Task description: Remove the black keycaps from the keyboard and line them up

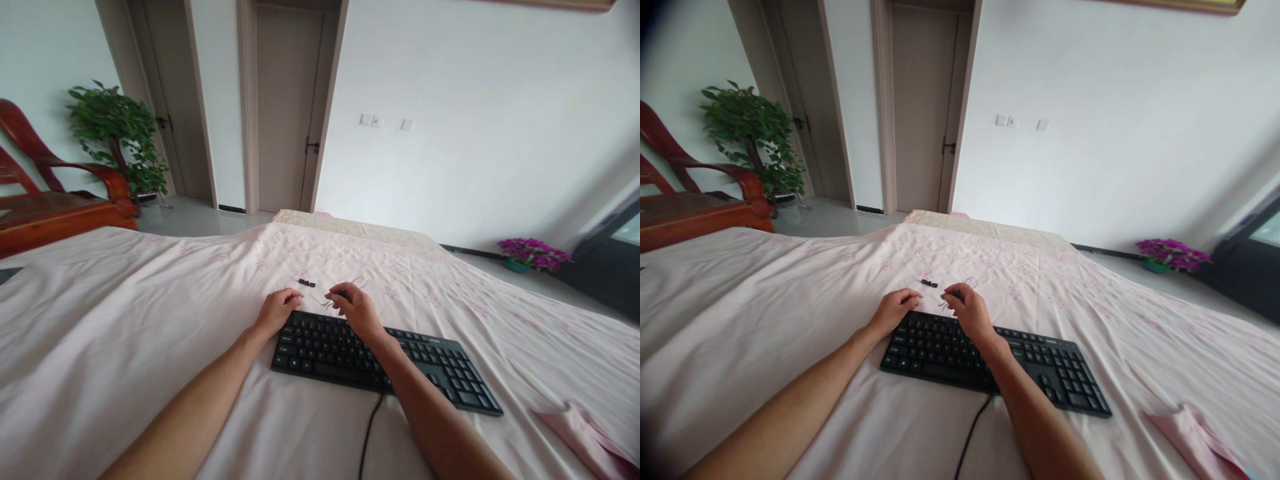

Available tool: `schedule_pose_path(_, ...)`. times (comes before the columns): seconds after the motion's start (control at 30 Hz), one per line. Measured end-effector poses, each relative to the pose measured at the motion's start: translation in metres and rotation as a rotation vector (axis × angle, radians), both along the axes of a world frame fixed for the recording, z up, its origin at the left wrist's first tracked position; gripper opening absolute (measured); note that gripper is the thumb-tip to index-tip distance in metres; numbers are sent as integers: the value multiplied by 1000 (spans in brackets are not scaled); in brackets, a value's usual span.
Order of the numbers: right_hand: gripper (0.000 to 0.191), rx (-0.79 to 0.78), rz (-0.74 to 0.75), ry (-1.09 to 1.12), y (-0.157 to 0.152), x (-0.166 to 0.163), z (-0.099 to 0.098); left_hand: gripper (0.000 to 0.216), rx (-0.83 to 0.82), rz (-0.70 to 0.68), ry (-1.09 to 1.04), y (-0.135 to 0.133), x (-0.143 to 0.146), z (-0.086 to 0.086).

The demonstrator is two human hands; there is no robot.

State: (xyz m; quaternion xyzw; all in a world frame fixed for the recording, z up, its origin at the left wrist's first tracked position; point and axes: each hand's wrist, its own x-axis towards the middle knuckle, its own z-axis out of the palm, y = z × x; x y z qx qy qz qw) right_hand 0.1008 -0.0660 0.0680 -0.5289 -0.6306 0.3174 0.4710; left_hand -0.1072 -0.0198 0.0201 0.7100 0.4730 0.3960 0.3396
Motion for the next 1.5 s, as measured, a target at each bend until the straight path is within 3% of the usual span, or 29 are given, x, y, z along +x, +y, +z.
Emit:
schedule_pose_path(0.17,19,52,33,-13,-8,-7,2,30,4,-2,11,0,0,0)
schedule_pose_path(0.43,20,112,94,-246,-9,-11,0,29,-1,-21,-10,2,0,-3)
schedule_pose_path(0.77,12,309,218,-498,-9,-26,0,28,38,-9,40,2,0,-2)
schedule_pose_path(1.03,17,276,192,-444,-8,-18,-3,29,38,-14,50,-2,1,1)
schedule_pose_path(1.27,12,344,196,-580,-13,-29,-6,26,97,-29,42,-2,1,0)
schedule_pose_path(1.5,19,244,127,-423,-13,-21,-3,26,101,-48,35,-4,1,0)
